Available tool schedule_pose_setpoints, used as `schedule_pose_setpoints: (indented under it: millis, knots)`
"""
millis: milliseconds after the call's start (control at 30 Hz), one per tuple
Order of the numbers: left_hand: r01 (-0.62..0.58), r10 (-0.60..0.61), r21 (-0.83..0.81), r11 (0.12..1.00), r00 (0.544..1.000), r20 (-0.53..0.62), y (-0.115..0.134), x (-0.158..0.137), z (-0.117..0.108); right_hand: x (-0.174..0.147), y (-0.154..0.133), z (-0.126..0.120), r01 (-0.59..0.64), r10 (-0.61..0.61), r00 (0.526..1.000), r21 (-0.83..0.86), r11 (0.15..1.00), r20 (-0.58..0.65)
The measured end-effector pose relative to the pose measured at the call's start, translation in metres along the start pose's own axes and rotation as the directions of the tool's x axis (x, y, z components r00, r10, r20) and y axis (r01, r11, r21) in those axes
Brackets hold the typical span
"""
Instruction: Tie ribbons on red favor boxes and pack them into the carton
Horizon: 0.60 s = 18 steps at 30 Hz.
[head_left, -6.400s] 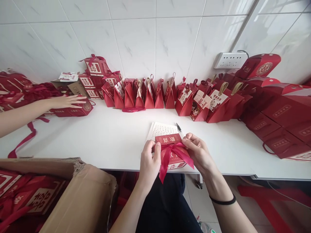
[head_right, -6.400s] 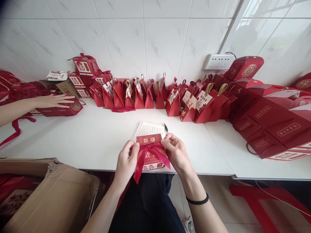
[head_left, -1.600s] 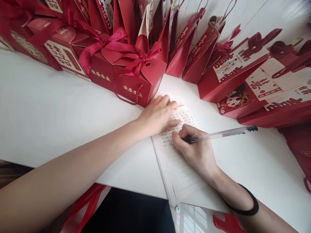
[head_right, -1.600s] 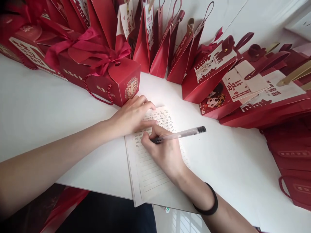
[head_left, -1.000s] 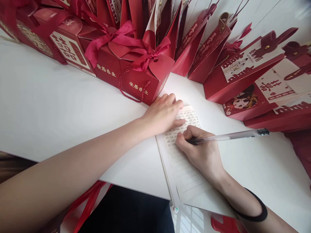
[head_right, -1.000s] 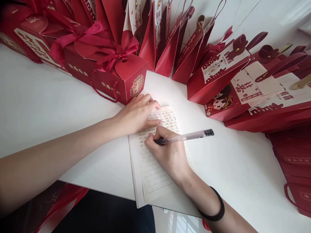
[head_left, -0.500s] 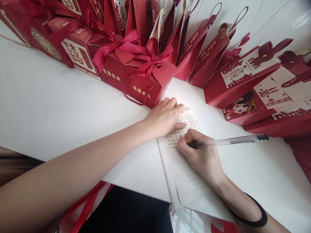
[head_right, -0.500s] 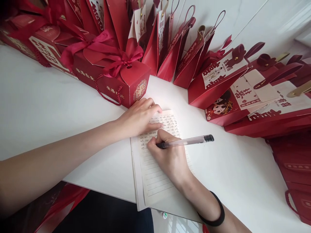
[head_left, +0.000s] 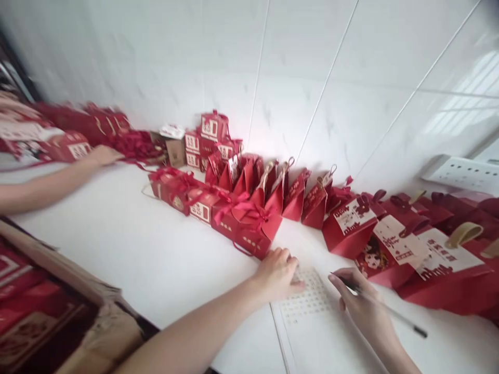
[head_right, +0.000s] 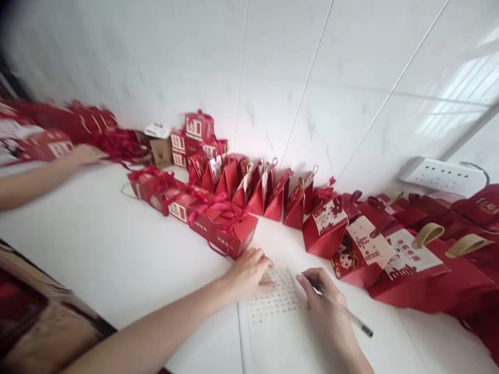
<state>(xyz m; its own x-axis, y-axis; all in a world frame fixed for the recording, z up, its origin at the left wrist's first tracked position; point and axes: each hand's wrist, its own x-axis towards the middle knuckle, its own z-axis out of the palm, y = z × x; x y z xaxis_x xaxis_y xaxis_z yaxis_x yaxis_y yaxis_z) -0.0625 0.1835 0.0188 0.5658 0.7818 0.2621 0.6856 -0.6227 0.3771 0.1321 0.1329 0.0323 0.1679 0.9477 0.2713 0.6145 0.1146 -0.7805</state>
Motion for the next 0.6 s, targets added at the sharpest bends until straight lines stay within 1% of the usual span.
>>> schedule_pose_setpoints:
  millis: [33,67,133,167,233,267,300,367,433,467,500,533,567,600]
  knots:
    - [-0.009,0.009,0.014,1.0,1.0,-0.027,-0.002,-0.001,0.001,0.006,0.009,-0.003,0.093,-0.096,0.995,-0.089,0.992,-0.026]
    - [-0.011,0.012,0.021,1.0,0.999,-0.044,-0.003,-0.002,0.002,0.012,0.018,-0.006,0.178,-0.189,0.98,-0.16,0.971,-0.057]
    - [-0.038,0.039,0.013,0.999,0.996,-0.081,-0.004,-0.005,0.002,0.021,0.038,-0.008,0.296,-0.32,0.945,-0.242,0.924,-0.066]
    - [-0.062,0.063,0.006,0.998,0.993,-0.099,-0.003,-0.006,0.0,0.024,0.048,-0.009,0.336,-0.364,0.929,-0.268,0.903,-0.063]
    - [-0.132,0.131,0.003,0.991,0.983,-0.126,0.002,-0.006,-0.007,0.029,0.067,-0.01,0.417,-0.437,0.899,-0.275,0.866,-0.014]
    - [-0.159,0.159,0.012,0.987,0.978,-0.132,0.005,-0.005,-0.012,0.031,0.075,-0.01,0.435,-0.452,0.892,-0.285,0.854,0.007]
    - [-0.172,0.174,0.028,0.985,0.975,-0.141,0.009,-0.003,-0.02,0.033,0.083,-0.01,0.455,-0.475,0.88,-0.294,0.841,0.002]
    - [-0.217,0.226,0.081,0.973,0.965,-0.136,0.016,0.005,-0.041,0.036,0.095,-0.01,0.504,-0.53,0.848,-0.315,0.804,0.004]
    - [-0.265,0.287,0.16,0.951,0.948,-0.137,0.019,0.015,-0.068,0.039,0.101,-0.01,0.554,-0.587,0.81,-0.349,0.756,0.014]
    - [-0.272,0.305,0.202,0.941,0.94,-0.156,0.017,0.02,-0.084,0.039,0.101,-0.009,0.563,-0.607,0.795,-0.376,0.736,0.004]
    - [-0.262,0.31,0.241,0.935,0.931,-0.191,0.014,0.024,-0.1,0.039,0.098,-0.009,0.564,-0.624,0.781,-0.409,0.718,-0.018]
    - [-0.222,0.292,0.27,0.937,0.922,-0.254,0.007,0.028,-0.117,0.038,0.092,-0.008,0.56,-0.641,0.766,-0.438,0.704,-0.051]
    - [-0.158,0.254,0.284,0.946,0.904,-0.344,-0.002,0.031,-0.133,0.037,0.084,-0.007,0.553,-0.655,0.751,-0.455,0.697,-0.09]
    - [-0.089,0.21,0.28,0.956,0.873,-0.44,-0.013,0.032,-0.148,0.034,0.073,-0.005,0.549,-0.662,0.74,-0.459,0.698,-0.122]
